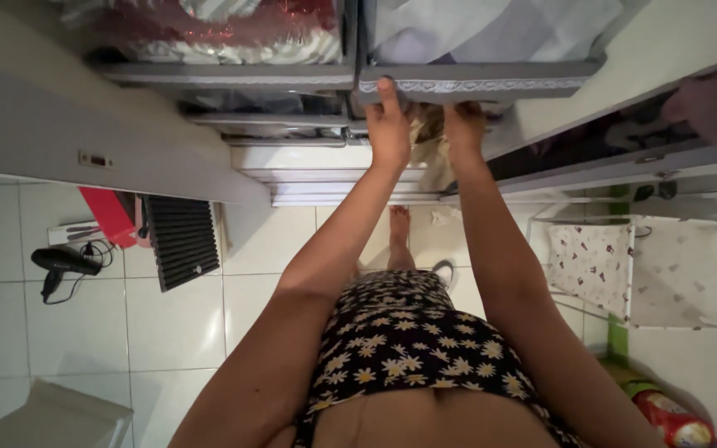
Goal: Cleaning transparent storage boxes and shoes with a cloth and organizing them in a closet.
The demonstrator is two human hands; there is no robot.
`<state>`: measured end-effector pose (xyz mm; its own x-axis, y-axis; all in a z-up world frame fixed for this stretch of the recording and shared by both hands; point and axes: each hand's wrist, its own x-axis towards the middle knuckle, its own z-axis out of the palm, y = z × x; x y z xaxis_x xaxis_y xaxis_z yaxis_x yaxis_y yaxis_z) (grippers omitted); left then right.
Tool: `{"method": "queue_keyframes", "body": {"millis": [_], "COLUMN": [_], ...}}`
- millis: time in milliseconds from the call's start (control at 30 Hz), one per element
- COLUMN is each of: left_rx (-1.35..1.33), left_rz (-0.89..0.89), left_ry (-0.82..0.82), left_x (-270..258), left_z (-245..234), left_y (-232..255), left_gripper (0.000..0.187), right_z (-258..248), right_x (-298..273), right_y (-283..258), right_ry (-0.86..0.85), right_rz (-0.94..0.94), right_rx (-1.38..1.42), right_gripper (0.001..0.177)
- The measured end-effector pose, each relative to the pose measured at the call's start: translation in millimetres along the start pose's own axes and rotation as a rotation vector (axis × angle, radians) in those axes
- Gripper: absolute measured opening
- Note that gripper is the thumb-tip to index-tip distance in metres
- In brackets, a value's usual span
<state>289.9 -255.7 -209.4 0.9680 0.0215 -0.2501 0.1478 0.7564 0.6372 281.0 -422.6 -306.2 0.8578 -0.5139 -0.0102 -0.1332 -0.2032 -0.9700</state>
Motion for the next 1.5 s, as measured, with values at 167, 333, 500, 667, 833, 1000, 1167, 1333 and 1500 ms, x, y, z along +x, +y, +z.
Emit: {"method": "queue_keyframes", "body": {"millis": [167, 333, 500, 667, 833, 1000, 1167, 1333, 1500], "left_rx": [-0.122, -0.084, -0.055, -0.309, -0.271, -0.151, -0.062, -0.203, -0.144], "left_rz": [-0.021, -0.11, -0.294, -0.437, -0.534, -0.484, -0.476, -0.44, -0.387], "left_ry": [-0.03, 0.26, 0.329, 0.05, 0.02, 0.014, 0.171, 0.135, 0.288], "left_x": [-15, -36, -32, 36, 19, 39, 9, 7, -10], "left_z": [13, 49, 70, 16, 40, 19, 48, 39, 44], "left_y": [11, 62, 91, 22, 63, 30, 66, 55, 65], "left_gripper": [0.068, 0.112, 0.093, 0.038, 0.018, 0.024, 0.032, 0.033, 0.034], "right_z": [-31, -72, -74, -73, -81, -86, -87, -81, -85], "right_x": [-3, -46, -32, -20, -25, -20, -20, -24, -21], "right_y": [6, -129, -157, -172, -181, -186, -205, -213, -174], "right_ry": [-0.088, -0.125, -0.211, -0.322, -0.445, -0.208, -0.114, -0.017, -0.034], "right_rz": [-0.104, 0.441, 0.605, 0.696, 0.614, 0.549, 0.597, 0.697, 0.564], "right_rx": [-0.539, 0.438, 0.862, 0.901, 0.828, 0.972, 0.912, 0.883, 0.973], "right_gripper": [0.038, 0.034, 0.035, 0.037, 0.044, 0.036, 0.035, 0.036, 0.035]}}
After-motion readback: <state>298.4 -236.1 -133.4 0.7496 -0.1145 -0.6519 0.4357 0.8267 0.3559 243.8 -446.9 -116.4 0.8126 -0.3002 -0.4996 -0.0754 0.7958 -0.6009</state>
